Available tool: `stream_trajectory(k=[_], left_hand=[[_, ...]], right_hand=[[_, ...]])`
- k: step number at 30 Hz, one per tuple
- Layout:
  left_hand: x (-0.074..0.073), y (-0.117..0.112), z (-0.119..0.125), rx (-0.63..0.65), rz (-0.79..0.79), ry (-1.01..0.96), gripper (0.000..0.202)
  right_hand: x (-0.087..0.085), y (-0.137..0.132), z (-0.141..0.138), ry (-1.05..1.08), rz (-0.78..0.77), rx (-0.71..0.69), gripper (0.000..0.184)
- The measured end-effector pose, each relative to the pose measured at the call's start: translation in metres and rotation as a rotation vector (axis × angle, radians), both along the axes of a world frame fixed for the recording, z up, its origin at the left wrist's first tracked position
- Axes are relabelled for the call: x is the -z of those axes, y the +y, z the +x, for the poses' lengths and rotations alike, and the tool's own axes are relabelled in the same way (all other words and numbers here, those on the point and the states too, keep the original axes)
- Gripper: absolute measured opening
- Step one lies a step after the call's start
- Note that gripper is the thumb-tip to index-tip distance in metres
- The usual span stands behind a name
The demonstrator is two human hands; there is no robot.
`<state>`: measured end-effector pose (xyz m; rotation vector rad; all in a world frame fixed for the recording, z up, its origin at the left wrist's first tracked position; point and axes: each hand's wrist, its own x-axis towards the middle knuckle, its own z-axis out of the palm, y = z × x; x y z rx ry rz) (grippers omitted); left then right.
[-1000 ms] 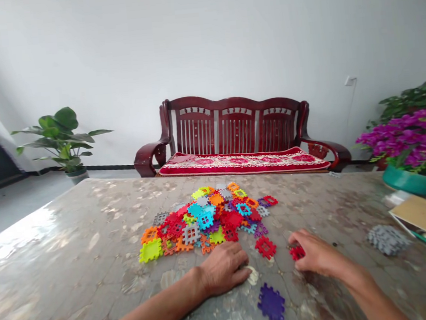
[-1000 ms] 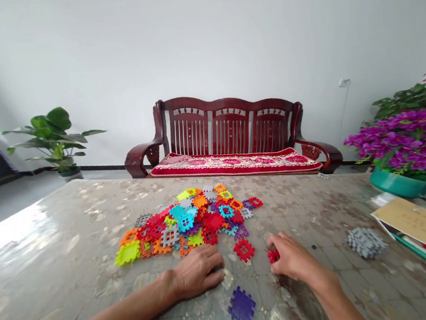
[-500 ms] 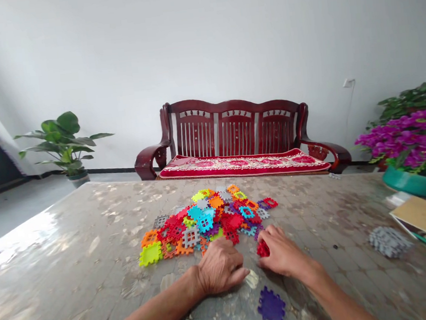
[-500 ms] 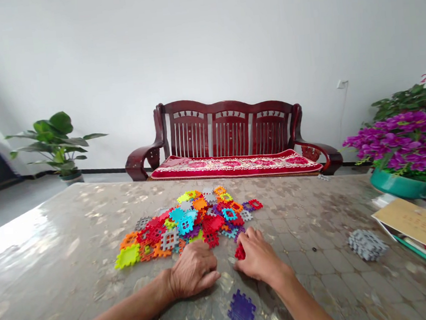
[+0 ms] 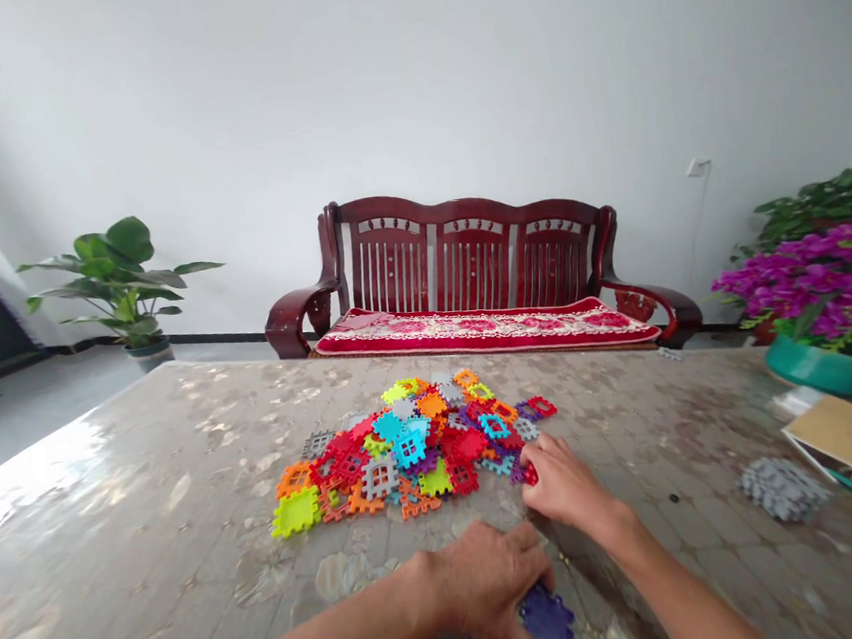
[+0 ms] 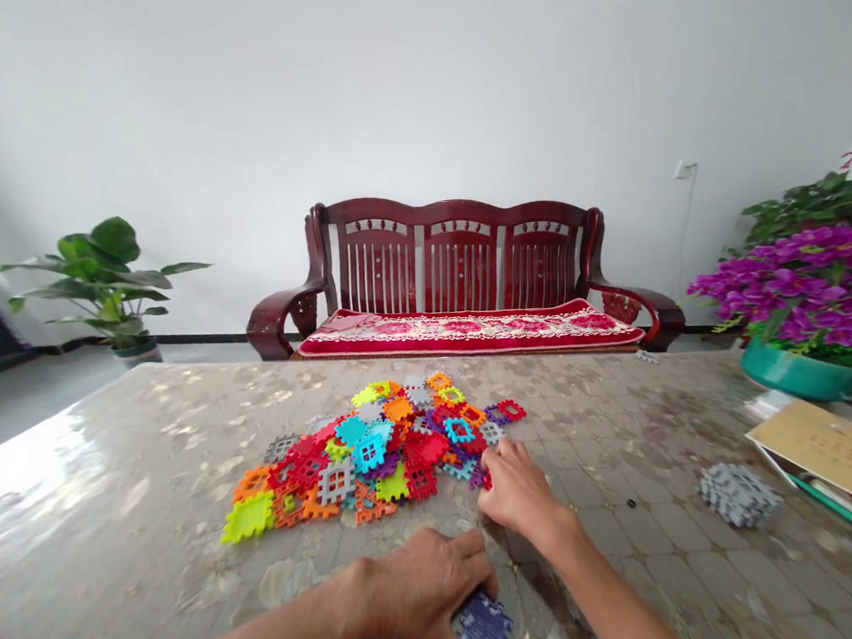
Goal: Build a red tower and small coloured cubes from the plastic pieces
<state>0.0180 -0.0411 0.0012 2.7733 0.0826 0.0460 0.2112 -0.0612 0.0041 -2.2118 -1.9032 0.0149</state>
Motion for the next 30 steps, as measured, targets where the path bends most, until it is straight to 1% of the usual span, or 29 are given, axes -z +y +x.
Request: stream_trajectory(k=[3, 6, 8, 10, 12, 13, 15, 17, 20, 23, 26, 30], left_hand=[[0.001, 0.0, 0.0, -0.054, -0.048, 0.03, 0.065], [0.005, 0.0, -0.003, -0.144, -0.147, 0.042, 0.065], [0.007, 0.001, -0.009, -0.229, -0.204, 0.034, 0.057], [0.006, 0.006, -0.015, -0.334, -0.241, 0.001, 0.038], [0.002, 0.017, -0.023, -0.456, -0.258, -0.065, 0.021], [-0.001, 0.024, -0.027, -0.518, -0.262, -0.114, 0.016], [-0.008, 0.043, -0.035, -0.642, -0.258, -0.231, 0.012], [-0.017, 0.065, -0.043, -0.761, -0.259, -0.34, 0.012], [-0.028, 0.096, -0.055, -0.883, -0.229, -0.453, 0.016], [-0.033, 0.12, -0.068, -0.995, -0.176, -0.455, 0.018], [-0.031, 0.135, -0.079, -1.071, -0.076, -0.404, 0.027], [-0.022, 0.146, -0.096, -1.076, 0.119, -0.388, 0.04]], right_hand=[[-0.002, 0.003, -0.002, -0.05, -0.054, -0.007, 0.02], [-0.005, 0.003, -0.004, -0.087, -0.071, -0.014, 0.018], [-0.007, 0.001, -0.005, -0.112, -0.075, -0.02, 0.018], [-0.008, 0.0, -0.007, -0.133, -0.074, -0.022, 0.018], [-0.007, -0.001, -0.008, -0.141, -0.076, -0.024, 0.017], [-0.007, -0.002, -0.008, -0.14, -0.078, -0.024, 0.015], [-0.006, -0.003, -0.008, -0.127, -0.079, -0.028, 0.01], [-0.007, -0.004, -0.007, -0.107, -0.07, -0.038, 0.007], [-0.012, -0.004, -0.007, -0.073, -0.043, -0.039, 0.008], [-0.022, 0.003, -0.011, -0.026, -0.008, -0.046, 0.011], [-0.035, 0.022, -0.025, 0.045, 0.04, -0.067, 0.011], [-0.049, 0.059, -0.047, 0.163, 0.142, -0.066, 0.005]])
